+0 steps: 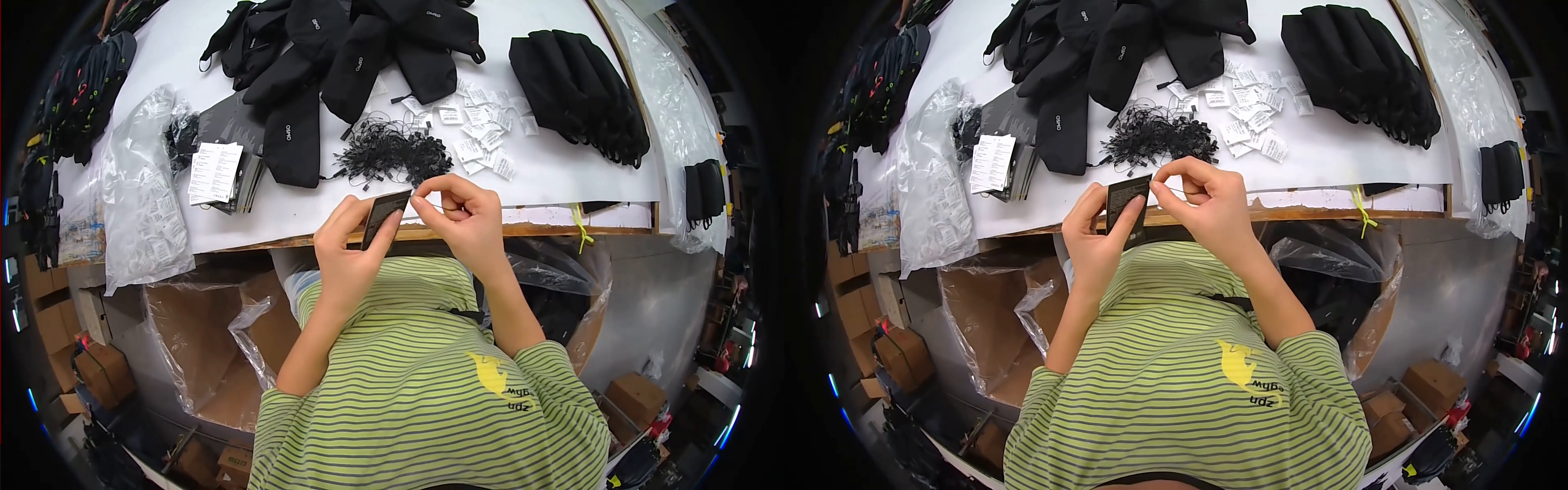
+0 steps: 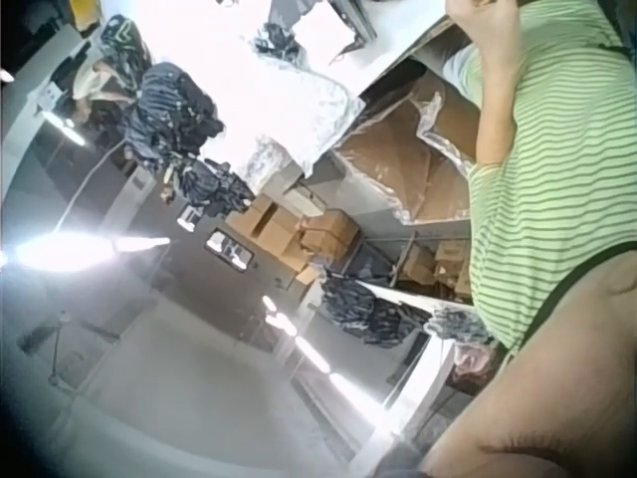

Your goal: Attaching clips, labels, and tags to small black storage pouches or bags.

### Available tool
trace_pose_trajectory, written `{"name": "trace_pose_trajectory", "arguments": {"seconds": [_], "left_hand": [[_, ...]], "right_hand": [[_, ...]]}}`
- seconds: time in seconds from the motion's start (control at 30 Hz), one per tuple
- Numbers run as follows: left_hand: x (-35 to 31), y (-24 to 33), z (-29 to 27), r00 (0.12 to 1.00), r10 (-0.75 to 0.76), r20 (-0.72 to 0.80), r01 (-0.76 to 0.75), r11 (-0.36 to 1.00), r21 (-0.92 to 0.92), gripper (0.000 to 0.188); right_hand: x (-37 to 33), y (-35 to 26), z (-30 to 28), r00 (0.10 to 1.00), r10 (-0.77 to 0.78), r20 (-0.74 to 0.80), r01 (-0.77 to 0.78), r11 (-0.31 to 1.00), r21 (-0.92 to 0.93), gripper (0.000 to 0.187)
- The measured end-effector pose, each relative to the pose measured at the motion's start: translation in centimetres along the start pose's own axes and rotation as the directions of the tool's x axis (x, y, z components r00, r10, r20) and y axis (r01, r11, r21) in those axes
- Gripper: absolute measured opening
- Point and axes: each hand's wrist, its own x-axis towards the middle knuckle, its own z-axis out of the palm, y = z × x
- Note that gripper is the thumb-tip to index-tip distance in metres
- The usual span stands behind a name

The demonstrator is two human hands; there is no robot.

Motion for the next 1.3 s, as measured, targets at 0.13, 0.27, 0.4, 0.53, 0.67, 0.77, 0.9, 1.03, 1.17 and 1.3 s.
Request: {"name": "trace_pose_trajectory", "arguments": {"seconds": [0.13, 0.27, 0.4, 0.53, 0.67, 0.77, 0.9, 1.03, 1.17, 1.3], "left_hand": [[0.2, 0.5, -0.1, 0.986, 0.165, 0.029, -0.168, 0.972, 0.167, 0.021], [0.3, 0.4, -1.3, 0.98, 0.126, 0.152, -0.145, 0.982, 0.123, 0.016], [0.9, -1.5, -2.7, 0.907, -0.104, 0.407, 0.27, 0.887, -0.374, 0.02], [1.4, -1.4, -1.8, 0.846, -0.184, 0.501, 0.379, 0.868, -0.321, 0.01], [1.9, -1.8, -1.3, 0.869, -0.087, 0.488, 0.261, 0.917, -0.301, 0.009], [3.5, -1.9, -0.4, 0.912, -0.038, 0.408, 0.199, 0.911, -0.361, 0.01], [10.1, -6.9, 0.3, 0.971, 0.24, 0.004, -0.239, 0.965, 0.11, 0.033], [16.6, -9.5, -1.3, 0.99, 0.131, -0.051, -0.105, 0.931, 0.348, 0.048], [16.6, -5.2, -2.4, 0.955, 0.228, -0.189, -0.19, 0.962, 0.198, 0.031], [16.0, -2.5, -6.5, 0.997, 0.01, 0.083, -0.006, 0.999, -0.048, 0.027]], "right_hand": [[0.1, 0.3, 0.0, 1.0, 0.008, 0.026, -0.008, 1.0, 0.013, 0.008], [0.1, 0.6, -0.1, 0.99, 0.088, 0.112, -0.108, 0.975, 0.192, 0.013], [-0.4, 1.1, -0.8, 0.963, 0.122, 0.24, -0.183, 0.951, 0.251, 0.01], [-0.1, 1.0, -0.8, 0.94, 0.098, 0.326, -0.154, 0.976, 0.151, 0.008], [-0.1, 2.1, -0.9, 0.93, 0.1, 0.353, -0.212, 0.932, 0.294, 0.007], [-0.2, 2.6, -1.0, 0.895, 0.184, 0.406, -0.376, 0.8, 0.466, 0.007], [-0.5, 3.0, -1.5, 0.901, 0.176, 0.396, -0.349, 0.836, 0.424, 0.008], [-1.0, 3.1, -1.6, 0.916, 0.197, 0.349, -0.335, 0.855, 0.396, 0.01], [-1.6, 3.2, -2.8, 0.926, 0.233, 0.298, -0.339, 0.86, 0.382, 0.009], [-2.5, 3.2, -4.4, 0.88, 0.268, 0.391, -0.395, 0.872, 0.29, 0.011]]}}
